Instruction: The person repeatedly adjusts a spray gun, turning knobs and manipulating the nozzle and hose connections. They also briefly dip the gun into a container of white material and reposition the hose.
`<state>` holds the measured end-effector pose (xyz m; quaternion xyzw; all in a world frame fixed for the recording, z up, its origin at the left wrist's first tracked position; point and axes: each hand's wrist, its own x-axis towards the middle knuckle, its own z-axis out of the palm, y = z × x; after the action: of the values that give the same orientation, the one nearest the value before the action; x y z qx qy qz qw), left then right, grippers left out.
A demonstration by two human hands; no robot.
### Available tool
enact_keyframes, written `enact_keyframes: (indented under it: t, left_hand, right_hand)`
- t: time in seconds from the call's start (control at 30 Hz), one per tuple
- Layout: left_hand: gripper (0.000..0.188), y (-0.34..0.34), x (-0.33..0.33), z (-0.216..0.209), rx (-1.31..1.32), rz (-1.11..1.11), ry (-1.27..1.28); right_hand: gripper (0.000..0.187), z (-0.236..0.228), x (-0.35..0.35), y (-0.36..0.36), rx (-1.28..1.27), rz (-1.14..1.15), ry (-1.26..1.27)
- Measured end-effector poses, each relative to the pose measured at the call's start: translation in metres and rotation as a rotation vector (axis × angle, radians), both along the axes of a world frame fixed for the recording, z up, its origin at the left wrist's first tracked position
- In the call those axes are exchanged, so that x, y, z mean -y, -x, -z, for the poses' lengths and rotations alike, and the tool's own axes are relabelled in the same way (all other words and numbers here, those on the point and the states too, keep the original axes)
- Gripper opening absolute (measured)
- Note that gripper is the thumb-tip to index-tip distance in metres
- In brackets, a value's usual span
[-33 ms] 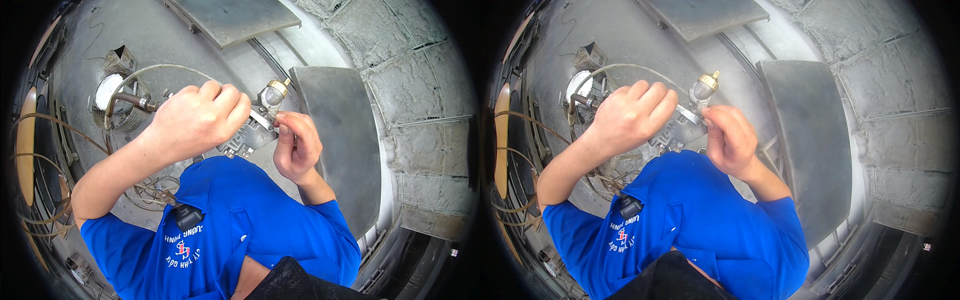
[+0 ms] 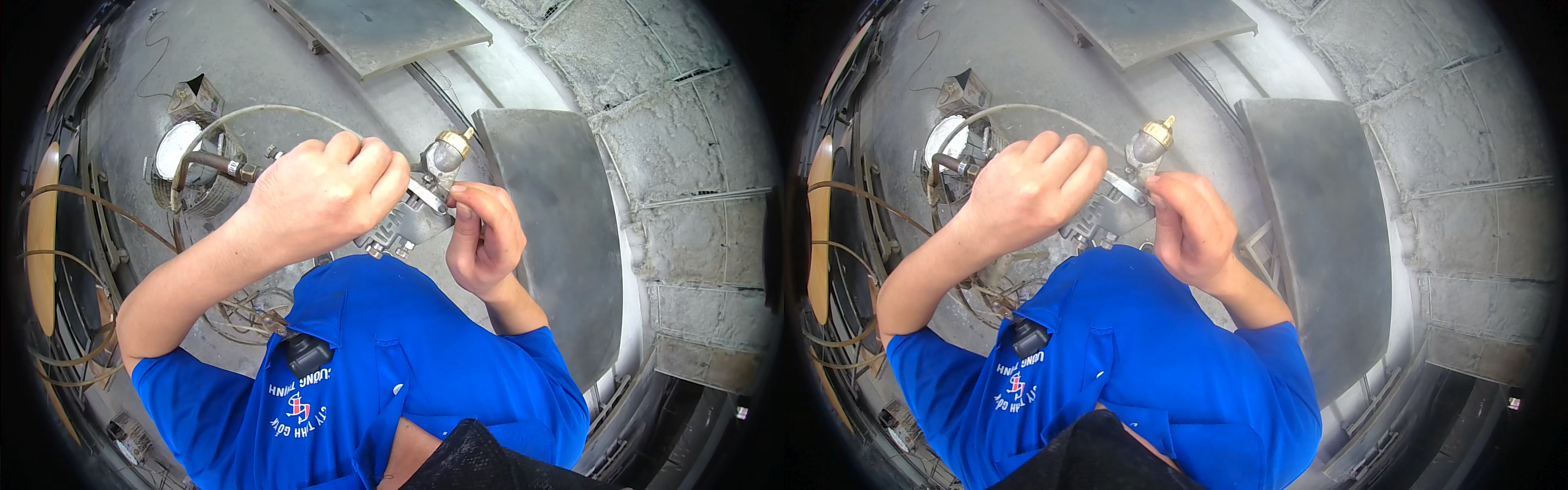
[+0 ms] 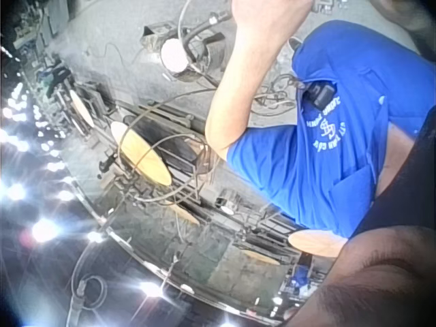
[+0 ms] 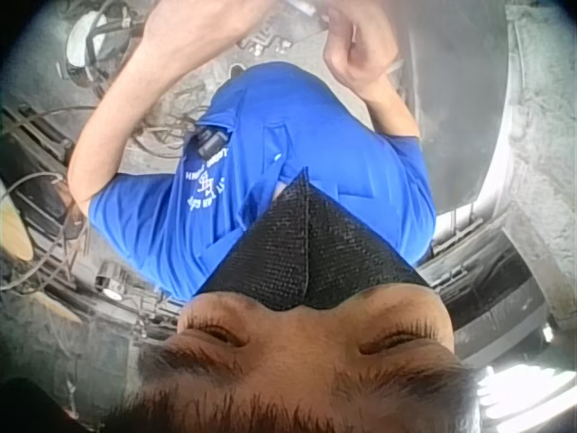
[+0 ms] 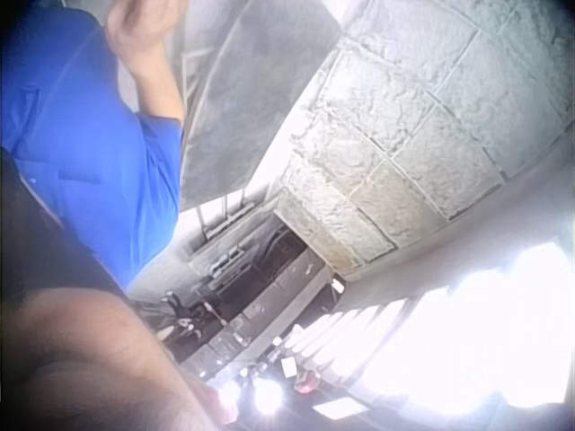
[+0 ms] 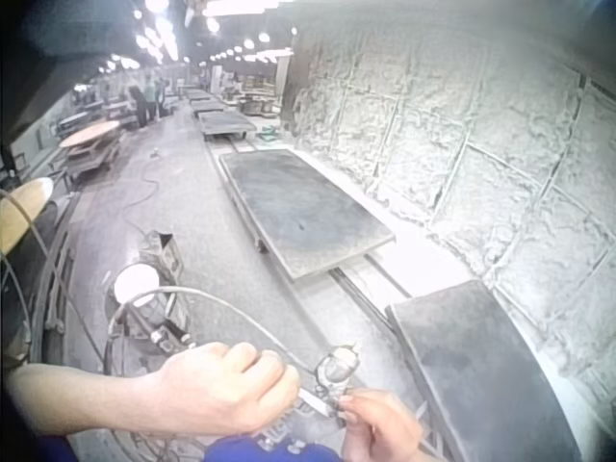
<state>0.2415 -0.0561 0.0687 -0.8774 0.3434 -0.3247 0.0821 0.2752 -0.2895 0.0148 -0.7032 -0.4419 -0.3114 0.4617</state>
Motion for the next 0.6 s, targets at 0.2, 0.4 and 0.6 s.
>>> enact_keyframes:
  t: [0.2, 0.4, 0.6]
  left_hand:
    - [0.025, -0.009, -0.004, 0.003, 0.005, -0.011, -0.010]
    - [0.024, -0.009, -0.004, 0.003, 0.015, -0.018, -0.016]
    - [0.023, -0.012, -0.003, 0.003, 0.014, -0.022, -0.017]
  right_hand:
    - [0.031, 0.006, -0.005, -0.014, 0.067, 0.001, -0.009]
    - [0.023, 0.006, -0.004, -0.010, 0.056, 0.012, 0.007]
    - [0.027, 0.006, -0.005, -0.015, 0.087, 0.012, 0.004]
